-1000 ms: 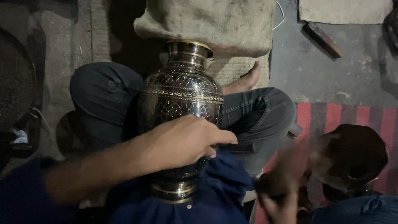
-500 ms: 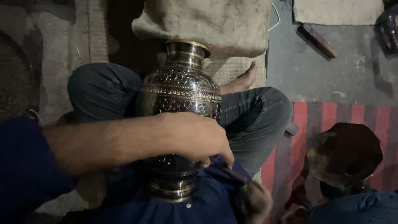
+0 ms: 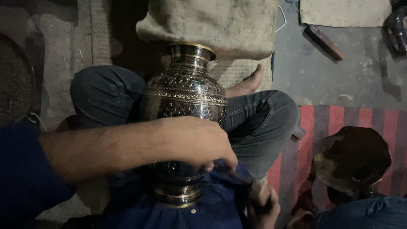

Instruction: The person sits on the floor and uses a chisel and hammer to engrave decorative patterns onto a metal vase. They hold the chisel against the vase surface and strike it repeatedly with the hammer, rotating the vase to work on different sections.

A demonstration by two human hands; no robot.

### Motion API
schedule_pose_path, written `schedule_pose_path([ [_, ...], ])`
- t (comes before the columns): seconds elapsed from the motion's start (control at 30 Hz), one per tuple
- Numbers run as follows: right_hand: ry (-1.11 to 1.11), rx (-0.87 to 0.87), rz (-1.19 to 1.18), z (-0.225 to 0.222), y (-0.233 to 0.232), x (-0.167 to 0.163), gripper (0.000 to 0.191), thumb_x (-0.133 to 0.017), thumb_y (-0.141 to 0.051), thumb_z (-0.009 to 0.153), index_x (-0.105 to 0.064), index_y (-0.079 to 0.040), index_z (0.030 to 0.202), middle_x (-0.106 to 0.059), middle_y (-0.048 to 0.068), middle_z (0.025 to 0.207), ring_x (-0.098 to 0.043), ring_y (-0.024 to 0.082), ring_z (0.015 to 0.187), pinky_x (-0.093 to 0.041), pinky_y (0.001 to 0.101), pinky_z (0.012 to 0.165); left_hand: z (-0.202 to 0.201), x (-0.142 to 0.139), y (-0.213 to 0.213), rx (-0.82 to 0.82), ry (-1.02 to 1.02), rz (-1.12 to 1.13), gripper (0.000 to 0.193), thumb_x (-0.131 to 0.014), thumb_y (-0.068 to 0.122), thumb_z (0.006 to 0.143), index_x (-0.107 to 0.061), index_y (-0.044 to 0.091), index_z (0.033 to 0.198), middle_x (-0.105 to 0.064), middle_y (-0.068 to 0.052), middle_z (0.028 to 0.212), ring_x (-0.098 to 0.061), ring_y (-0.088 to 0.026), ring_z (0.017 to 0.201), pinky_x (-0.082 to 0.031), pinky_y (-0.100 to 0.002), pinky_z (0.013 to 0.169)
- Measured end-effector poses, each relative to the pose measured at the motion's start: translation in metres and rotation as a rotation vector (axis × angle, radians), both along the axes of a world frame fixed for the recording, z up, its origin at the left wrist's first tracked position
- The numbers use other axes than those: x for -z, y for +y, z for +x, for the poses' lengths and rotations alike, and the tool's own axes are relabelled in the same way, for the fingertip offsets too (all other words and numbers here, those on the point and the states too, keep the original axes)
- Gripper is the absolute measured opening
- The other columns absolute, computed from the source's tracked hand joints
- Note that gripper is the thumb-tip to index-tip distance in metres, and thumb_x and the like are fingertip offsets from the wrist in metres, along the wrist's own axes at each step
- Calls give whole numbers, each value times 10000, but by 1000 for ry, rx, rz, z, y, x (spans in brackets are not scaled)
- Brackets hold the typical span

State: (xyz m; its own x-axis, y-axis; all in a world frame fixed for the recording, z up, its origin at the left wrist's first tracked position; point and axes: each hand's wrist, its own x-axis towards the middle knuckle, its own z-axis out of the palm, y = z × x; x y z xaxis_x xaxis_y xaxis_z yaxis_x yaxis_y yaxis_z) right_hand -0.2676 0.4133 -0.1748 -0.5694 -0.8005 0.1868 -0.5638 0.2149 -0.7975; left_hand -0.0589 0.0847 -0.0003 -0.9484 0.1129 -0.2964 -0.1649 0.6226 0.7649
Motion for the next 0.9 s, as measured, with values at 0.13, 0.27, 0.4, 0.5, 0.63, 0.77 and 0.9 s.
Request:
schedule_pose_path([
  [0.13, 62, -69, 112, -21, 10, -1, 624, -801, 13, 770, -484, -35, 1305, -619, 127, 1200, -631, 192, 1143, -514, 393, 1067, 7, -2, -1, -27, -29, 7, 489, -744, 199, 825, -645, 308, 1292, -771, -27, 1015, -736, -251, 962, -577, -431, 794],
  [0.27, -171, -60, -10, -31, 7, -2, 609, -801, 34, 766, -512, -22, 1299, -635, 151, 1205, -645, 235, 1136, -531, 428, 1058, 20, -5, -1, -148, 88, 65, 473, -727, 172, 838, -647, 257, 1296, -777, -62, 973, -750, -258, 916, -568, -437, 763],
  [0.4, -138, -138, 95, -55, 0, -13, 595, -802, 56, 763, -539, -10, 1294, -652, 176, 1210, -660, 278, 1130, -547, 462, 1049, 32, -6, 6, -342, 170, 146, 439, -718, 127, 827, -666, 188, 1258, -779, -81, 988, -758, -261, 910, -571, -430, 765],
  [0.5, -626, -176, 6, -83, -17, -31, 586, -802, 72, 760, -560, 0, 1289, -664, 194, 1214, -670, 310, 1125, -560, 489, 1042, 36, -5, 9, -434, 103, 202, 407, -698, 152, 855, -653, 191, 1258, -781, -84, 946, -771, -240, 879, -575, -405, 772],
  [0.63, -15, -279, 250, -88, -52, -79, 555, -828, 5, 769, -623, -57, 1281, -738, 128, 1195, -736, 248, 1075, -603, 376, 929, 45, -4, 17, -572, 128, 213, 384, -709, 163, 873, -673, 186, 1255, -774, -116, 965, -765, -268, 918, -576, -409, 786],
  [0.77, -467, -18, 380, -80, -102, -131, 645, -702, -111, 823, -507, -32, 1433, -682, 147, 1290, -669, 281, 1192, -535, 427, 1019, 55, 3, 29, -734, 292, 234, 392, -727, 147, 850, -681, 127, 1239, -782, -109, 1047, -773, -263, 937, -590, -401, 791],
  [0.9, -293, -72, 515, -73, -147, -159, 602, -661, -192, 839, -550, -37, 1410, -675, 134, 1302, -663, 266, 1172, -537, 428, 1013, 58, 19, 37, -816, 348, 253, 393, -728, 195, 872, -670, 127, 1256, -785, -90, 1106, -798, -220, 925, -629, -352, 816],
])
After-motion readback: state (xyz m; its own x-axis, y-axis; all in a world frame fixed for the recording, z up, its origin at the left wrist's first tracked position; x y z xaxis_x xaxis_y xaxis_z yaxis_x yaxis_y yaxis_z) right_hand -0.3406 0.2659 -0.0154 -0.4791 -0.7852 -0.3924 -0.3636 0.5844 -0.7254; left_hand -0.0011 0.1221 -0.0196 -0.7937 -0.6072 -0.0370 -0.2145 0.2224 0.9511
